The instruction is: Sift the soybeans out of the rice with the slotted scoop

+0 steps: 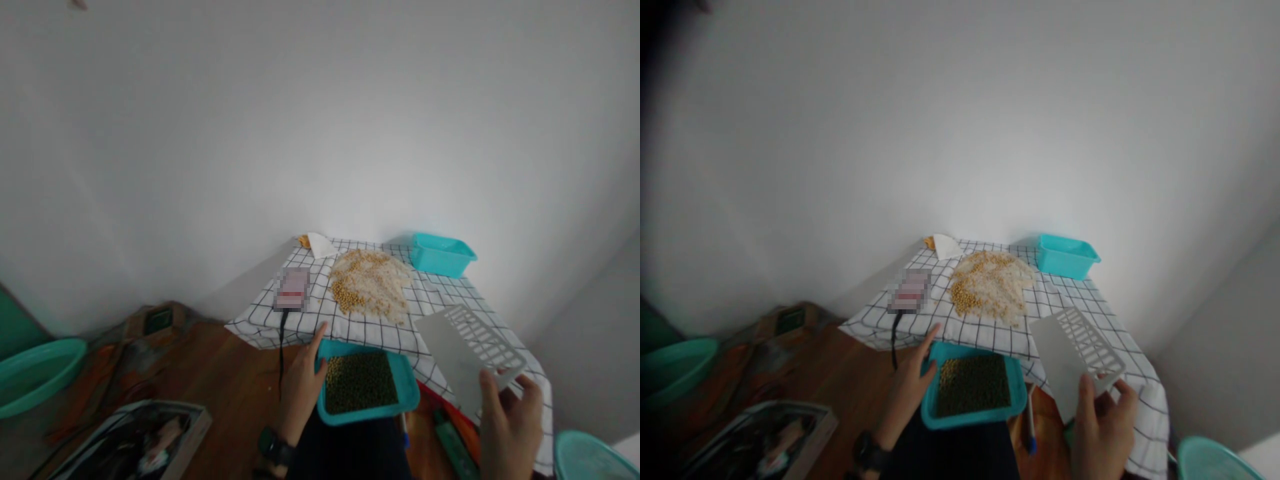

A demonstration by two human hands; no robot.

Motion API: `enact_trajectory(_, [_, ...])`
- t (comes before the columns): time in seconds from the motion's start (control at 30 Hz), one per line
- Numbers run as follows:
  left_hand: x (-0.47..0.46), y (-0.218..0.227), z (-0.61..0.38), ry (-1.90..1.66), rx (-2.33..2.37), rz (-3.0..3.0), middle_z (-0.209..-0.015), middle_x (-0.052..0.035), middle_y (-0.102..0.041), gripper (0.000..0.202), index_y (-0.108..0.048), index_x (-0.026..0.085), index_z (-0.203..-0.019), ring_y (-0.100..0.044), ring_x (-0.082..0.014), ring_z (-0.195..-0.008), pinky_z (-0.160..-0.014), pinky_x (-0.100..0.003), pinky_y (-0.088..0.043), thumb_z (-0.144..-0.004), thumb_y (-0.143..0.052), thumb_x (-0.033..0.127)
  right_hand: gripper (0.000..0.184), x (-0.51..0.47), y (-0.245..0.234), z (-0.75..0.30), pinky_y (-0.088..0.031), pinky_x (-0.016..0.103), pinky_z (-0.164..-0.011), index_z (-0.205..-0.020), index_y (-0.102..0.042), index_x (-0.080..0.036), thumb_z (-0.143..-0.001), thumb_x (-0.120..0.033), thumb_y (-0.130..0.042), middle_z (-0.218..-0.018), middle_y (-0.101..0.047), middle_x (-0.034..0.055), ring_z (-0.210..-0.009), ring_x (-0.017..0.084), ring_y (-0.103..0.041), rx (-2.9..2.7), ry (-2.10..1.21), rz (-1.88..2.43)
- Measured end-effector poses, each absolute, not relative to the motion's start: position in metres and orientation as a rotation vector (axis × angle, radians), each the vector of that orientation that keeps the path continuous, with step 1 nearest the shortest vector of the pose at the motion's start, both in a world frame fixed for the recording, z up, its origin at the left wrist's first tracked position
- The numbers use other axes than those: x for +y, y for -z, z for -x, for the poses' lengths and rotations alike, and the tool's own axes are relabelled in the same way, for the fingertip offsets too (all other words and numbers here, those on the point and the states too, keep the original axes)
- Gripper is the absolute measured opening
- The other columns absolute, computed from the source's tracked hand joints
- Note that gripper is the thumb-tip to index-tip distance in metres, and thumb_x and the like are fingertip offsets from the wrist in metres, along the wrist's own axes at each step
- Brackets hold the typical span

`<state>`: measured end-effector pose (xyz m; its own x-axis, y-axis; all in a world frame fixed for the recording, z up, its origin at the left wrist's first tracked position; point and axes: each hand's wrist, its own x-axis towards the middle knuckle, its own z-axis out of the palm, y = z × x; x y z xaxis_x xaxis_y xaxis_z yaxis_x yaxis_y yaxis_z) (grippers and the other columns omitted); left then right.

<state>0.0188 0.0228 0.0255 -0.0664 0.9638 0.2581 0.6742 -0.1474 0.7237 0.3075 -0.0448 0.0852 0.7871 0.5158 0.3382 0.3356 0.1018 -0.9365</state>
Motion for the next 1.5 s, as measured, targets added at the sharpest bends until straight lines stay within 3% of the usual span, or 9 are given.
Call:
enact_trajectory(0.17, [0.024,-0.023,-0.019,-1.059,1.745,-1.862,-0.127,-0.0079,-0.064,0.066,-0.031,0.027,-0.151,-0.061,-0.0201,-0.114,-0.101,-0.037,-0.045,-0.088,-0.042,0.015,0.039,-0.051,-0.116,-0.284,-0.048,0.034,-0.082,-0.096,-0.051,-0.022,-0.071,-0.038,-0.076,-0.093,-0.054,0.003,-0.085,0.019,-0.057,-0.542,0.065,1.018])
enact_trajectory(0.33, [0.026,-0.018,-0.017,-1.048,1.77,-1.861,-0.127,-0.0077,-0.064,0.065,-0.031,0.027,-0.151,-0.061,-0.0206,-0.115,-0.102,-0.039,-0.045,-0.089,-0.041,0.016,0.045,-0.05,-0.109,-0.276,-0.046,0.028,-0.064,-0.102,-0.05,-0.021,-0.074,-0.051,-0.069,-0.086,-0.061,0.0034,-0.067,0.016,-0.058,-0.764,-0.256,1.278])
enact_trajectory(0.43, [0.027,-0.017,-0.016,-1.049,1.743,-1.856,-0.129,-0.0084,-0.063,0.065,-0.03,0.026,-0.152,-0.061,-0.0212,-0.115,-0.102,-0.039,-0.045,-0.089,-0.04,0.017,0.052,-0.048,-0.098,-0.28,-0.044,0.027,-0.058,-0.108,-0.051,-0.019,-0.077,-0.058,-0.064,-0.08,-0.064,0.0051,-0.065,0.019,-0.06,-0.835,-0.236,1.526])
enact_trajectory(0.63, [0.026,-0.022,-0.017,-1.04,1.745,-1.849,-0.123,-0.0094,-0.065,0.065,-0.031,0.024,-0.152,-0.061,-0.023,-0.113,-0.101,-0.04,-0.045,-0.088,-0.041,0.017,0.047,-0.05,-0.103,-0.287,-0.045,0.028,-0.062,-0.107,-0.055,-0.019,-0.079,-0.056,-0.059,-0.086,-0.069,0.0092,-0.073,0.024,-0.065,-0.87,-0.106,1.67])
enact_trajectory(0.97, [0.025,-0.028,-0.019,-0.937,1.82,-1.833,-0.109,-0.0076,-0.069,0.066,-0.029,0.026,-0.153,-0.064,-0.0225,-0.106,-0.094,-0.037,-0.048,-0.089,-0.042,0.018,0.043,-0.05,-0.103,-0.287,-0.046,0.026,-0.062,-0.101,-0.055,-0.02,-0.077,-0.055,-0.062,-0.084,-0.071,0.0075,-0.072,0.023,-0.067,-0.898,-0.141,1.615])
enact_trajectory(1.33, [0.024,-0.024,-0.018,-1.026,1.764,-1.847,-0.126,-0.0073,-0.064,0.064,-0.031,0.027,-0.151,-0.062,-0.0204,-0.112,-0.1,-0.037,-0.046,-0.089,-0.041,0.016,0.058,-0.052,-0.103,-0.286,-0.047,0.03,-0.065,-0.121,-0.057,-0.014,-0.081,-0.055,-0.062,-0.094,-0.072,0.0132,-0.08,0.026,-0.067,-0.9,-0.113,1.597])
enact_trajectory(1.5, [0.025,-0.023,-0.017,-1.034,1.756,-1.853,-0.123,-0.0068,-0.066,0.065,-0.031,0.027,-0.151,-0.062,-0.0199,-0.113,-0.101,-0.037,-0.045,-0.088,-0.042,0.016,0.057,-0.051,-0.102,-0.285,-0.045,0.027,-0.062,-0.124,-0.06,-0.014,-0.084,-0.055,-0.057,-0.089,-0.072,0.0107,-0.076,0.024,-0.068,-0.993,-0.116,1.583])
